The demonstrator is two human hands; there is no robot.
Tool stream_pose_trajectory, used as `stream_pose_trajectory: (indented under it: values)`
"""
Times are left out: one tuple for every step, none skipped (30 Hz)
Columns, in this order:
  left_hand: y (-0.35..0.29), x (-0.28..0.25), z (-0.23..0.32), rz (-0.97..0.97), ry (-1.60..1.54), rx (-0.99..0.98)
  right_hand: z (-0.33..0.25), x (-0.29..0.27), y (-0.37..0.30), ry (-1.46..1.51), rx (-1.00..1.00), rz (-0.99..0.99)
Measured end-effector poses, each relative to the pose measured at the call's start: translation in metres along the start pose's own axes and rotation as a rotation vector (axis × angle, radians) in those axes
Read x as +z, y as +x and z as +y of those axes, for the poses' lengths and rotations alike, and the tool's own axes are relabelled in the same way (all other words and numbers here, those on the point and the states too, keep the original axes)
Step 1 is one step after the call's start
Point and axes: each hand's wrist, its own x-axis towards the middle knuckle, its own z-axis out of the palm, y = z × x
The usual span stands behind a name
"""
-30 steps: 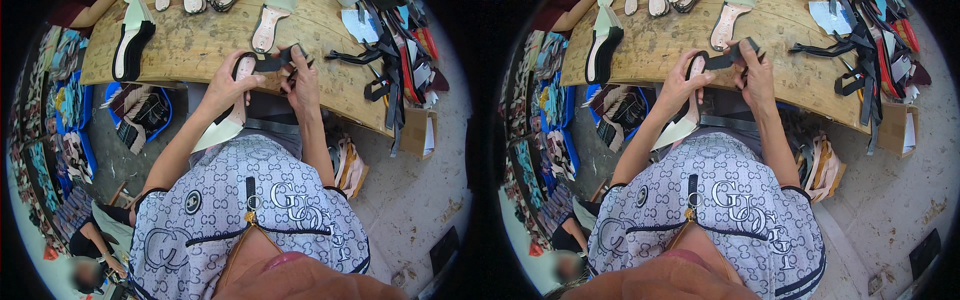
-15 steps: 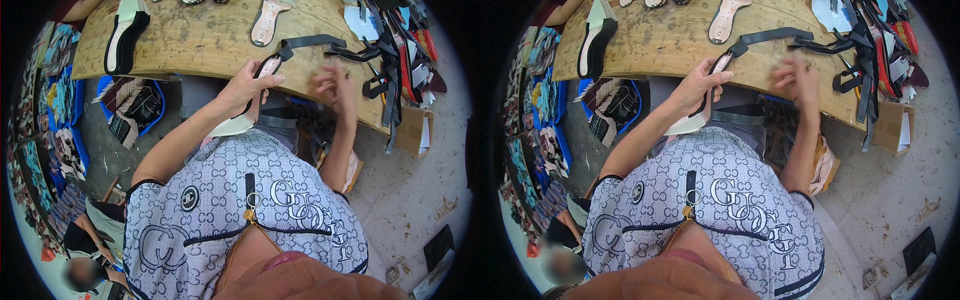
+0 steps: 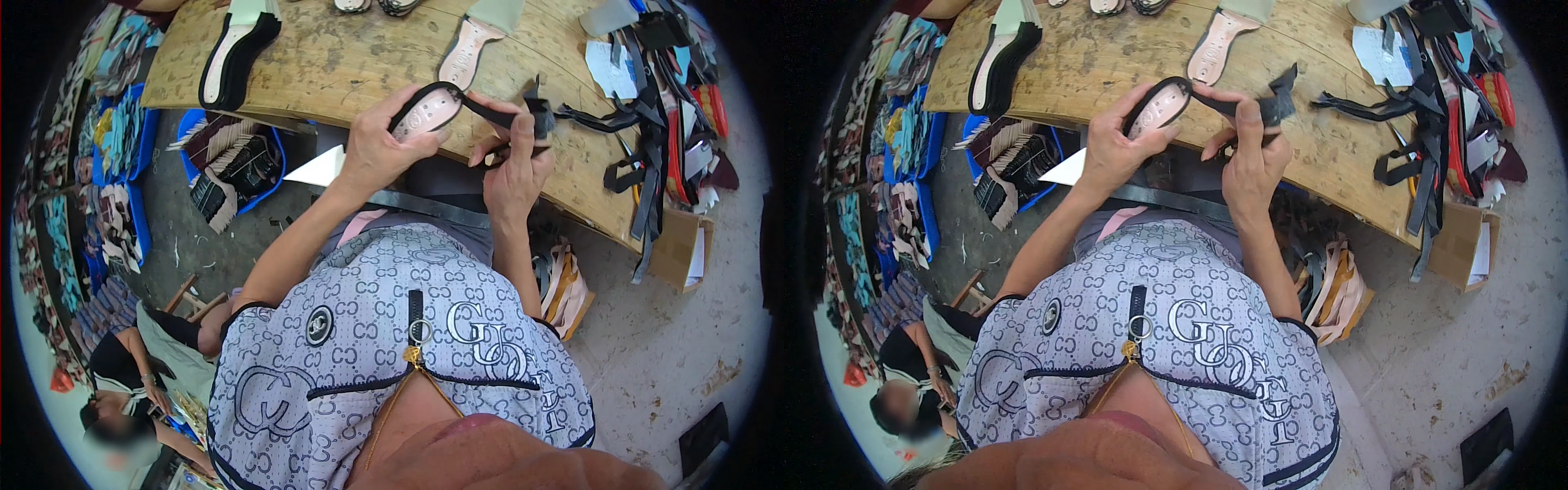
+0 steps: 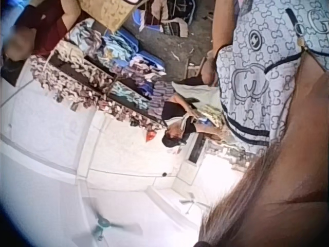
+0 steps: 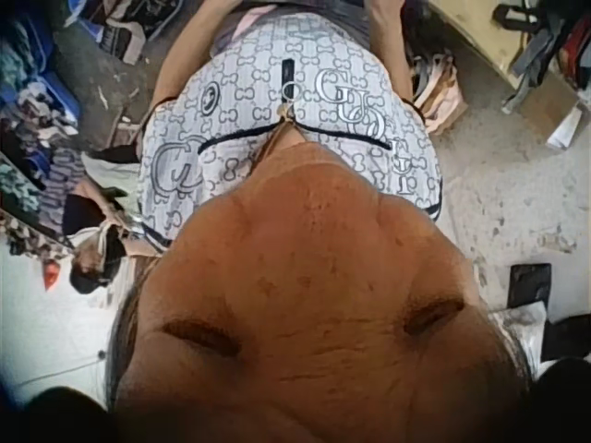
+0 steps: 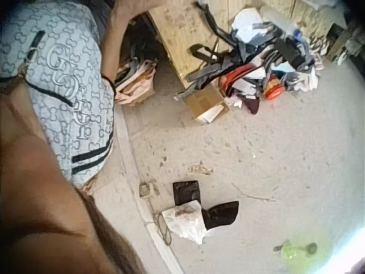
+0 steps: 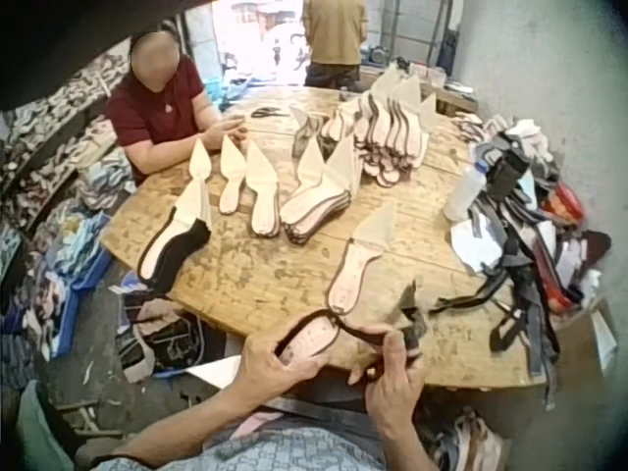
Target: The person constructs shoe soles by wrapping tape around the edges of sole components, trimming the tape with snippers, pressing parts together by hand, and handling shoe pieces on the workbench.
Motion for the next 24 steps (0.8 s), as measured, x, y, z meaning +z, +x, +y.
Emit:
stream_pose_trajectory:
  values:
    - [0.002,0.002,0.000,-0.010,-0.005,-0.013,-0.001,0.004,-0.006,0.007,-0.027,0.014]
    - [0.004,0.007,0.000,0.067,-0.032,-0.008,-0.001,0.007,-0.012,-0.013,-0.073,-0.001]
    - [0.008,0.013,0.000,0.172,-0.051,0.030,0.000,0.010,-0.014,-0.031,-0.123,0.031]
    - [0.013,0.019,0.001,0.224,-0.105,0.060,0.001,0.012,-0.015,-0.056,-0.180,-0.054]
    - [0.018,0.026,0.003,0.186,-0.113,0.081,0.004,0.014,-0.012,-0.075,-0.225,-0.086]
    - [0.022,0.033,0.006,0.143,-0.212,0.012,0.005,0.013,-0.007,-0.111,-0.219,-0.010]
    - [0.026,0.038,0.009,0.104,-0.312,-0.058,0.006,0.011,0.002,-0.167,-0.215,0.001]
    - [0.032,0.039,0.011,0.070,-0.286,-0.029,0.008,0.010,0.012,-0.252,-0.344,0.003]
    - [0.036,0.039,0.013,0.059,-0.296,-0.023,0.009,0.008,0.022,-0.381,-0.416,-0.014]
    - [0.042,0.038,0.014,0.003,-0.302,-0.085,0.009,0.005,0.032,-0.501,-0.501,-0.003]
    - [0.045,0.035,0.015,-0.042,-0.293,-0.179,0.007,0.000,0.037,-0.500,-0.533,0.019]
    - [0.052,0.033,0.015,-0.085,-0.637,-0.223,0.008,-0.002,0.043,-0.334,-0.266,-0.011]
    - [0.054,0.028,0.014,-0.099,-0.907,-0.446,0.007,-0.004,0.044,-0.148,-0.028,-0.020]
    - [0.055,0.026,0.012,-0.097,-0.926,-0.517,0.007,-0.003,0.043,-0.074,-0.060,-0.072]
    - [0.055,0.024,0.010,-0.067,-0.962,-0.549,0.006,-0.003,0.038,-0.093,-0.022,-0.044]
    - [0.053,0.023,0.007,-0.056,-0.964,-0.557,0.006,-0.002,0.030,-0.103,-0.030,-0.044]
    - [0.052,0.023,0.004,-0.020,-0.921,-0.496,0.006,-0.001,0.021,-0.098,-0.044,-0.071]
    - [0.049,0.024,0.000,0.033,-0.879,-0.423,0.006,0.002,0.011,-0.122,-0.043,-0.058]
    - [0.047,0.026,-0.002,0.019,-0.879,-0.451,0.005,0.003,0.002,-0.135,-0.026,-0.026]
    - [0.045,0.029,-0.004,0.049,-0.793,-0.384,0.005,0.003,-0.006,-0.161,-0.045,-0.042]
    - [0.043,0.032,-0.005,0.076,-0.706,-0.314,0.006,0.003,-0.012,-0.182,-0.041,-0.064]
    - [0.043,0.035,-0.005,0.095,-0.584,-0.255,0.007,0.001,-0.016,-0.183,-0.033,-0.056]
    - [0.042,0.038,-0.004,0.082,-0.586,-0.262,0.009,-0.001,-0.017,-0.189,-0.048,-0.058]
    - [0.042,0.041,-0.002,0.092,-0.679,-0.302,0.011,-0.004,-0.016,-0.262,-0.113,-0.093]
